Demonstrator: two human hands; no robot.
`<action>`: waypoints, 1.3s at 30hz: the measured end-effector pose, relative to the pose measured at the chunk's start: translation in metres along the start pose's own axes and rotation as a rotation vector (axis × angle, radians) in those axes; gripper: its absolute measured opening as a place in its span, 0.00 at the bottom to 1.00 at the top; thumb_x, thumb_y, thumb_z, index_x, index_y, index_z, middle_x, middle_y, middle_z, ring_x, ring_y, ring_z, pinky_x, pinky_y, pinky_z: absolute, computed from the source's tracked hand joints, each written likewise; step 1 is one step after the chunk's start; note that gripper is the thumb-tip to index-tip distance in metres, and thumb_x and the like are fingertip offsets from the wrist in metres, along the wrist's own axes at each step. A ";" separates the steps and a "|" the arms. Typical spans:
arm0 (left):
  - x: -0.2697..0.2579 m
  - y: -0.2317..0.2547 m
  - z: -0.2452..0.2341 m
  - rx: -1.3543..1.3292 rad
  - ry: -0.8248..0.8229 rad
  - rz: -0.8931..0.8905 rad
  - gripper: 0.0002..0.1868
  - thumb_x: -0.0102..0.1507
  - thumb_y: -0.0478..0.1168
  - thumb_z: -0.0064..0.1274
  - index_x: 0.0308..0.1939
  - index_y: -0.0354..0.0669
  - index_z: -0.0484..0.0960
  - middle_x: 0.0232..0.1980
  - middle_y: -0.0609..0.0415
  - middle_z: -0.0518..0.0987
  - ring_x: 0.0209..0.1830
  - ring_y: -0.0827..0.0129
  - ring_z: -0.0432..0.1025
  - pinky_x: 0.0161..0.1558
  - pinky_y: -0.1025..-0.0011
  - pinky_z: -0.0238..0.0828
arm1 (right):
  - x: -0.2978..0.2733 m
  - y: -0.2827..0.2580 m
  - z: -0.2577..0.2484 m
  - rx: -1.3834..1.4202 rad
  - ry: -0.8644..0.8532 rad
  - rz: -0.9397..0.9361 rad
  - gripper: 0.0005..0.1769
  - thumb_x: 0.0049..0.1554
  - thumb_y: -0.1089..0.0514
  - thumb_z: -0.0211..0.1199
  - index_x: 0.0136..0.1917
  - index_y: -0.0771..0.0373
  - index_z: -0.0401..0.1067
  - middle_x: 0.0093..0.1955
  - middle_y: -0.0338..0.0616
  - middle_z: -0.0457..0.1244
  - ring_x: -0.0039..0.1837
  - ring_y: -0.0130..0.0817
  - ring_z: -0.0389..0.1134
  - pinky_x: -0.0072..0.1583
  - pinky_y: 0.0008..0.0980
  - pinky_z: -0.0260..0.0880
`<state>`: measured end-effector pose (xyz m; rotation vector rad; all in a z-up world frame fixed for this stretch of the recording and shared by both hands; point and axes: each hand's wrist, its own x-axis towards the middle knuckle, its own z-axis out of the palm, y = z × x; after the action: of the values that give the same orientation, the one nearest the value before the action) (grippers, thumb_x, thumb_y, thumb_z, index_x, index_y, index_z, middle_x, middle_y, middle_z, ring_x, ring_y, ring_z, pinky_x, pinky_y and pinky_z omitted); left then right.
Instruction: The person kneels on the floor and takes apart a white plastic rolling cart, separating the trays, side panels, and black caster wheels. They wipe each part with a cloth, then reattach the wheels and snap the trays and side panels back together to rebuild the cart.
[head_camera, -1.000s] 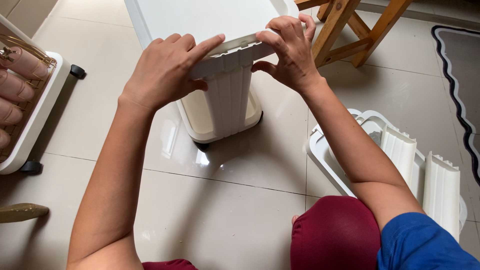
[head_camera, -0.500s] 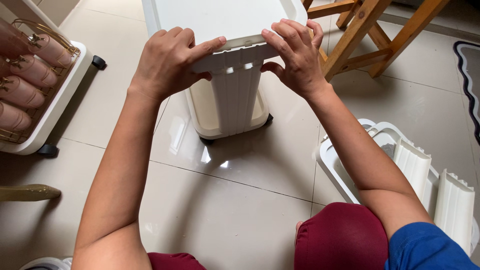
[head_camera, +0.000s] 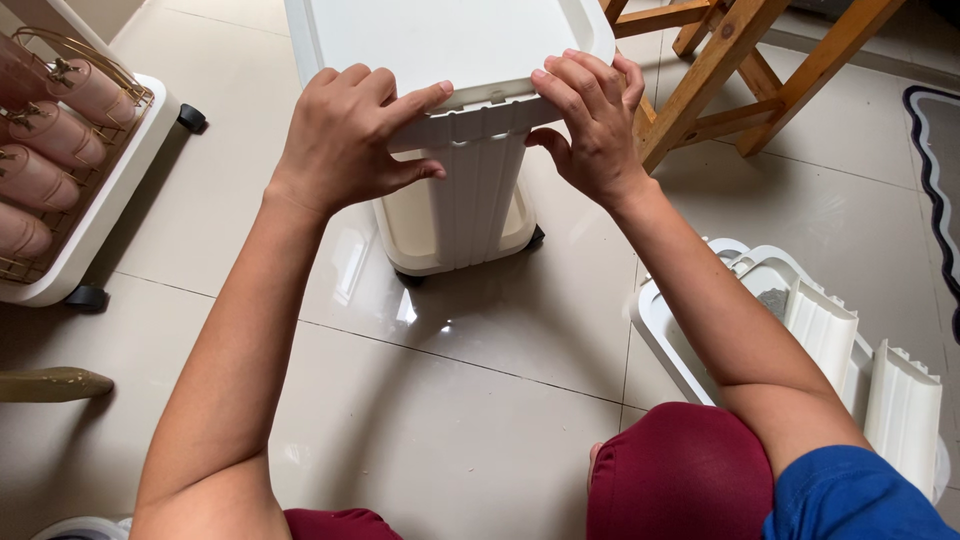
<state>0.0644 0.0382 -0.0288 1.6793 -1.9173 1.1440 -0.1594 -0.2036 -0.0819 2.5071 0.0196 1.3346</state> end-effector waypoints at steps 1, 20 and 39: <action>0.000 0.000 0.002 0.010 0.041 0.005 0.38 0.55 0.73 0.64 0.65 0.65 0.82 0.32 0.62 0.70 0.30 0.70 0.66 0.35 0.69 0.62 | -0.002 -0.002 0.001 0.014 0.007 0.016 0.44 0.60 0.47 0.81 0.79 0.48 0.57 0.75 0.36 0.57 0.80 0.38 0.54 0.78 0.55 0.42; 0.022 0.060 -0.002 -0.228 0.032 -0.086 0.44 0.64 0.69 0.58 0.71 0.41 0.73 0.38 0.52 0.77 0.34 0.62 0.71 0.38 0.62 0.64 | -0.020 0.042 -0.019 0.137 -0.160 0.096 0.58 0.47 0.35 0.88 0.77 0.47 0.55 0.79 0.42 0.51 0.86 0.47 0.41 0.81 0.62 0.33; 0.029 -0.127 0.001 0.206 -0.657 -0.601 0.32 0.79 0.61 0.36 0.76 0.41 0.59 0.72 0.29 0.64 0.70 0.32 0.61 0.57 0.28 0.56 | 0.015 0.114 -0.052 -0.067 -0.463 0.915 0.34 0.69 0.51 0.57 0.76 0.78 0.52 0.74 0.69 0.53 0.71 0.67 0.58 0.67 0.55 0.60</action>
<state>0.1771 0.0219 0.0341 2.7429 -1.4136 0.5999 -0.2074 -0.2969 -0.0120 2.7824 -1.3700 0.8952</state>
